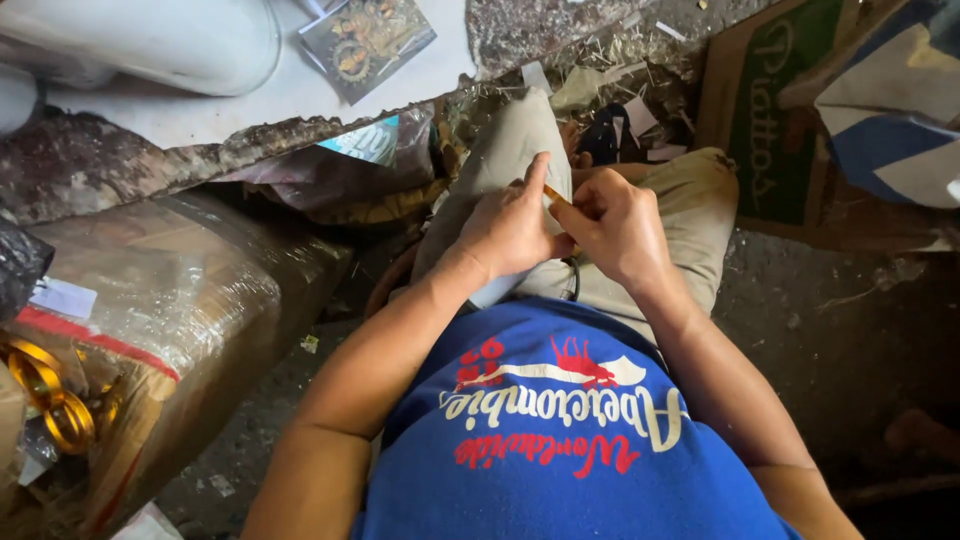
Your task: The person is packaging glass candles by wrapping them in plastic film, cutting the film with scissors, and tying them off.
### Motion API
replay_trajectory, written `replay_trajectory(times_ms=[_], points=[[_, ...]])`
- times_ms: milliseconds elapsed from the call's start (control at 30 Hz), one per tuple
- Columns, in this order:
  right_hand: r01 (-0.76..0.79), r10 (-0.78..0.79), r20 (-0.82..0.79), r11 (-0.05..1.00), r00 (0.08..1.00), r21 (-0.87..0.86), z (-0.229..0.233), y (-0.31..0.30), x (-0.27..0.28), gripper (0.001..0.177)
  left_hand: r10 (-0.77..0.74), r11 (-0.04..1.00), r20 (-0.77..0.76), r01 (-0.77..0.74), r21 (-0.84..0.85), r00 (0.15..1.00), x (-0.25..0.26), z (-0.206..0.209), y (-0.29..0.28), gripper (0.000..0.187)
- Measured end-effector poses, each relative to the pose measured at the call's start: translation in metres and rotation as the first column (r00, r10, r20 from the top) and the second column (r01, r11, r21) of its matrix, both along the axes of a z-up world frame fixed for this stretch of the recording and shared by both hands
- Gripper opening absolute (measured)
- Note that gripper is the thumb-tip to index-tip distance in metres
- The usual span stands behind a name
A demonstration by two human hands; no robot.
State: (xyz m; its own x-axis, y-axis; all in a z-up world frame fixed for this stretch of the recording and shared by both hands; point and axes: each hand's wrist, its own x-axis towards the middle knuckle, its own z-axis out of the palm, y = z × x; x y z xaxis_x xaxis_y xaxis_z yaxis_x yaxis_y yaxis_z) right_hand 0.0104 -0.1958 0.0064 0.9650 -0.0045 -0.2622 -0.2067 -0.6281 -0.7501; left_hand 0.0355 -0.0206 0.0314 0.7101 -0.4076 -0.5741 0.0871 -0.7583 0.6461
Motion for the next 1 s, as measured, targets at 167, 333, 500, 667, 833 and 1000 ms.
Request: replay_trajectory(times_ms=[167,333,500,667,833,1000], points=[[0.032,-0.052,-0.103,0.98,0.993,-0.195,0.005,0.004,0.0,0.032,-0.027,1.0,0.018,0.027,0.004,0.999,0.001,0.009,0.003,0.107],[0.162,-0.054,-0.254,0.89,0.966,0.426,-0.005,-0.032,-0.024,0.019,0.101,0.991,-0.045,-0.105,-0.086,0.994,0.003,0.01,0.01,0.109],[0.305,-0.128,-0.308,0.705,0.943,0.64,-0.021,-0.022,-0.033,0.019,0.152,0.979,-0.064,-0.16,-0.13,0.986,0.007,-0.004,0.014,0.11],[0.371,-0.219,-0.3,0.514,0.928,0.773,-0.044,-0.015,-0.045,0.027,0.192,0.97,-0.047,-0.197,-0.141,0.98,0.001,-0.027,0.018,0.111],[0.29,-0.198,-0.216,0.538,0.956,0.791,-0.077,-0.017,-0.048,0.033,0.267,0.889,-0.038,-0.262,-0.375,0.963,-0.007,-0.058,0.019,0.104],[0.159,-0.161,-0.052,0.772,0.986,0.615,-0.092,-0.022,-0.053,0.031,0.234,0.729,-0.145,-0.272,-0.628,0.961,-0.009,-0.053,0.034,0.11]])
